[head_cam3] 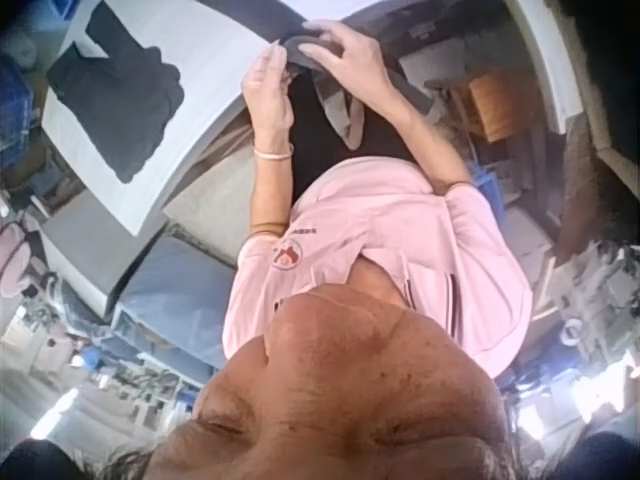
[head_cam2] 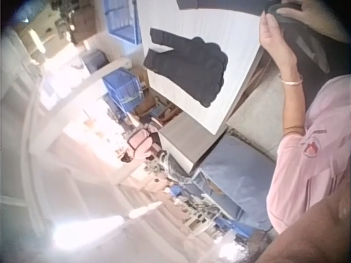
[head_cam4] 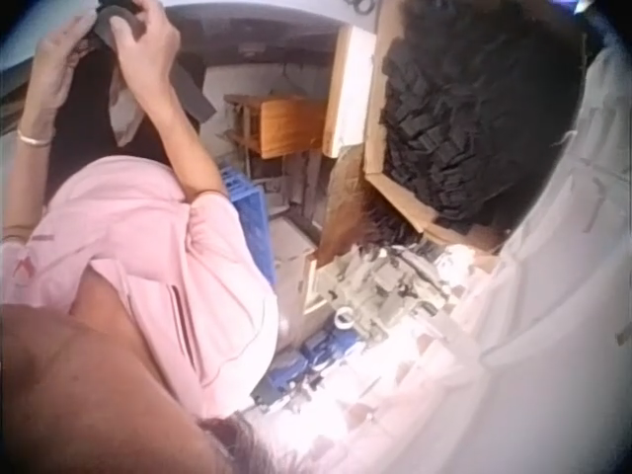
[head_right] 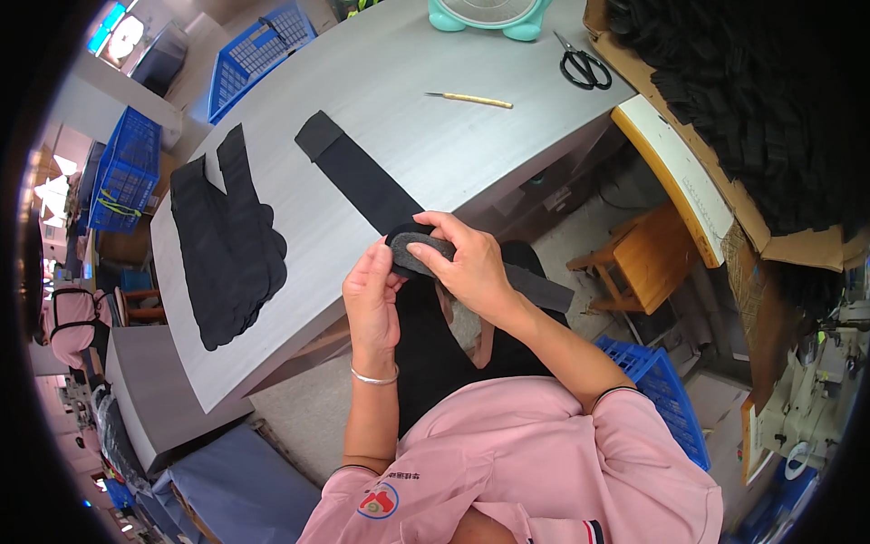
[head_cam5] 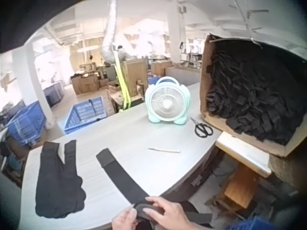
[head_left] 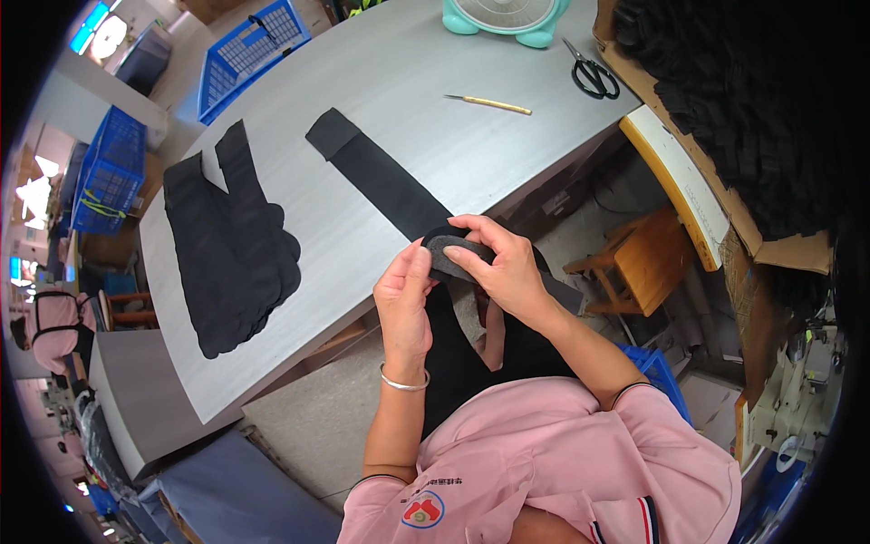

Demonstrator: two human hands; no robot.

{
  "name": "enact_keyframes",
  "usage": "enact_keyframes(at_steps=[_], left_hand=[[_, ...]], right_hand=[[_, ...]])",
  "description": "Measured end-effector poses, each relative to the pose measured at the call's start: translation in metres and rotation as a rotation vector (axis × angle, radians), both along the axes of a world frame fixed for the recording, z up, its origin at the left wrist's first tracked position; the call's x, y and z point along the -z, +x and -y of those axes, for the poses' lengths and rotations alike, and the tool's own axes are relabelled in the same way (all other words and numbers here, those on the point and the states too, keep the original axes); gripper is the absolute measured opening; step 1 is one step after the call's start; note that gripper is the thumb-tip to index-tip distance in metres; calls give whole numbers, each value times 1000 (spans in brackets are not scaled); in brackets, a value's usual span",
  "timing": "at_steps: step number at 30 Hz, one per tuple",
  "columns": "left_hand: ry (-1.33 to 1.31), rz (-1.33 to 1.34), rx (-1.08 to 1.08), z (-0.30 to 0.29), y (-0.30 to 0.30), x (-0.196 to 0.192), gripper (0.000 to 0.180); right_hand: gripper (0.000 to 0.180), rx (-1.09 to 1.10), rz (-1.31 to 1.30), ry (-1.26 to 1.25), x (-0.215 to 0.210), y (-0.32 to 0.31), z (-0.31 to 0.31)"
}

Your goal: Assembling fabric garment components by inserting foam padding into sleeves and tucking the ends.

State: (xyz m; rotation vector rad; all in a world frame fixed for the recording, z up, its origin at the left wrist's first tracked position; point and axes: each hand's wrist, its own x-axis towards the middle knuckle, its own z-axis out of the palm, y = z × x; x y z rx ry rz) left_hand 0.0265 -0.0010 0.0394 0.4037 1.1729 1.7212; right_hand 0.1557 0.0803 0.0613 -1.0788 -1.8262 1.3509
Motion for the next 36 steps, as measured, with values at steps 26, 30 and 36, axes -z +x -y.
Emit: enact_keyframes(at_steps=[26,30,36], left_hand=[[-20,47,-149,0,14,9,21],[-31,40,-93,5,10,14,21],[-12,224,56,6,-4,5,20]], right_hand=[[20,-81,-129,-23,5,-5,-9],[19,-142,-114,-126,8,-2,-11],[19,-201,-153,-88,5,8,-15]])
